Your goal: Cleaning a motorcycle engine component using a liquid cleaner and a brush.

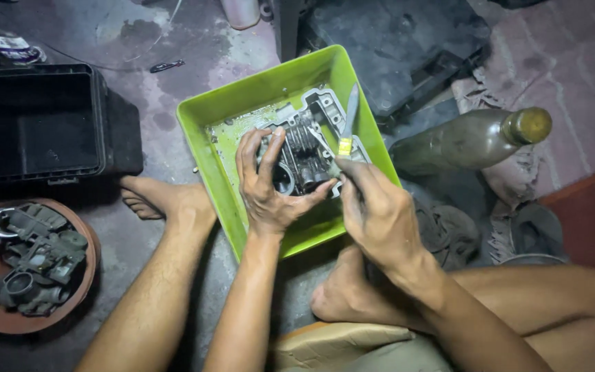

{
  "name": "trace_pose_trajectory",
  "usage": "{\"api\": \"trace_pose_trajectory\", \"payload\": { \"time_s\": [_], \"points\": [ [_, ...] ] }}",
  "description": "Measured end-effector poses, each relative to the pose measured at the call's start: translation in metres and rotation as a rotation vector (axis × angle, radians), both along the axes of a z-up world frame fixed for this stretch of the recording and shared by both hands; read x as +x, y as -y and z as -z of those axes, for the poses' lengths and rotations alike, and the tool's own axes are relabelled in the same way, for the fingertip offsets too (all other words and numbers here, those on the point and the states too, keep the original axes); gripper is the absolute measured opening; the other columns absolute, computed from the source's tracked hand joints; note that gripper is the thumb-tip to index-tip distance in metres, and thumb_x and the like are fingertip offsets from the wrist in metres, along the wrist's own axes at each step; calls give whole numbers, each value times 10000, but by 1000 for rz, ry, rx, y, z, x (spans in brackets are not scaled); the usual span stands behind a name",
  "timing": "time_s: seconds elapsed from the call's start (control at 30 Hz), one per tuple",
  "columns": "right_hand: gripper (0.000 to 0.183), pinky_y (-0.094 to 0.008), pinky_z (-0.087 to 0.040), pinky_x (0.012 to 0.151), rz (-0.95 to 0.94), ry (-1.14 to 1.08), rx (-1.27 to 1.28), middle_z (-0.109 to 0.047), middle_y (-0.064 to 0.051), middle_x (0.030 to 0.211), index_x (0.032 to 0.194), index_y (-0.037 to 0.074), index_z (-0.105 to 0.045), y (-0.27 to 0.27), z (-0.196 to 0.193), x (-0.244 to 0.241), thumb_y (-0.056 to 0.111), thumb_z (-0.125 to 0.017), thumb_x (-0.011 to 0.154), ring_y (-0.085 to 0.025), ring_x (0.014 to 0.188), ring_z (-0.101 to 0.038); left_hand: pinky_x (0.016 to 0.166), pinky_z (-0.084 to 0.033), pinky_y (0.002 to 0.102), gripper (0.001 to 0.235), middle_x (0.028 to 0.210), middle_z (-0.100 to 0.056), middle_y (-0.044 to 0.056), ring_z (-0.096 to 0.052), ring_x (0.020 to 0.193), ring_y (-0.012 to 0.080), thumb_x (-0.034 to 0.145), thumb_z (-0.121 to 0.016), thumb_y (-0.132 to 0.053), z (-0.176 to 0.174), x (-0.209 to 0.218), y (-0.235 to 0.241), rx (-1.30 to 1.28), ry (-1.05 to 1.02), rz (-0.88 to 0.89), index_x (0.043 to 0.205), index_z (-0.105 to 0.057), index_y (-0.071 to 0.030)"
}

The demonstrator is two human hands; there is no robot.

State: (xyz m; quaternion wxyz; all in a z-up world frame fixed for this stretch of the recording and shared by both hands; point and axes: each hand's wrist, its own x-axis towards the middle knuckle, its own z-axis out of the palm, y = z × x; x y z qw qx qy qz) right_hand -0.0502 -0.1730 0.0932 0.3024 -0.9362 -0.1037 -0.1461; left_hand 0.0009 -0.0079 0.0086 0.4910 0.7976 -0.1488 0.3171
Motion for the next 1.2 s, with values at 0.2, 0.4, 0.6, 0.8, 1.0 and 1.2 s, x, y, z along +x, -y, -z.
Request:
{"api": "trace_pose_trajectory", "payload": {
  "time_s": [0.2, 0.4, 0.6, 0.8, 1.0, 1.2],
  "points": [
    [270, -434, -599, 640, -9, 92, -44, -725, -103, 947, 1165, 69, -735, -5, 8, -18, 29, -656, 910, -332, 800, -739, 1140, -442, 616, 932, 1276, -570, 212, -577, 1245, 450, 646, -947, -517, -2, 2, -1, 18, 0, -5, 1399, -596, -94],
    [223, -383, -588, 608, 78, 199, -134, -681, -33, 885, 1139, 97, -748, -16, 22, -18, 80, -635, 947, -265, 758, -729, 1139, -427, 644, 949, 1285, -575, 206, -567, 1254, 451, 664, -925, -565, 3, 2, -1, 30, -26, -5, 1429, -582, -121],
    [202, -334, -569, 589, 103, 232, -180, -656, -23, 819, 1108, 109, -766, -22, 15, -19, 85, -657, 939, -263, 721, -722, 1124, -433, 639, 932, 1261, -577, 219, -566, 1236, 485, 652, -927, -564, 2, 4, -2, 33, 8, -7, 1390, -601, -97],
    [214, -350, -546, 525, 170, 208, -138, -619, -49, 754, 1122, 92, -765, -32, 9, -22, 67, -652, 942, -286, 610, -681, 1103, -452, 629, 922, 1242, -588, 228, -586, 1209, 491, 663, -923, -593, 14, 2, -4, 82, 36, -16, 1363, -629, -70],
    [213, -321, -546, 533, 184, 203, -129, -644, -31, 767, 1107, 102, -770, -35, 10, -27, 65, -647, 937, -266, 614, -689, 1116, -432, 615, 898, 1247, -593, 235, -584, 1211, 484, 694, -893, -599, 10, 2, -4, 57, 47, -11, 1368, -635, -65],
    [213, -301, -543, 522, 234, 224, -129, -640, -11, 754, 1096, 115, -773, -40, 24, -28, 58, -644, 937, -240, 599, -689, 1111, -453, 584, 885, 1231, -602, 228, -600, 1199, 464, 707, -877, -617, 8, 4, -1, 79, 71, -63, 1340, -652, -40]
  ]
}}
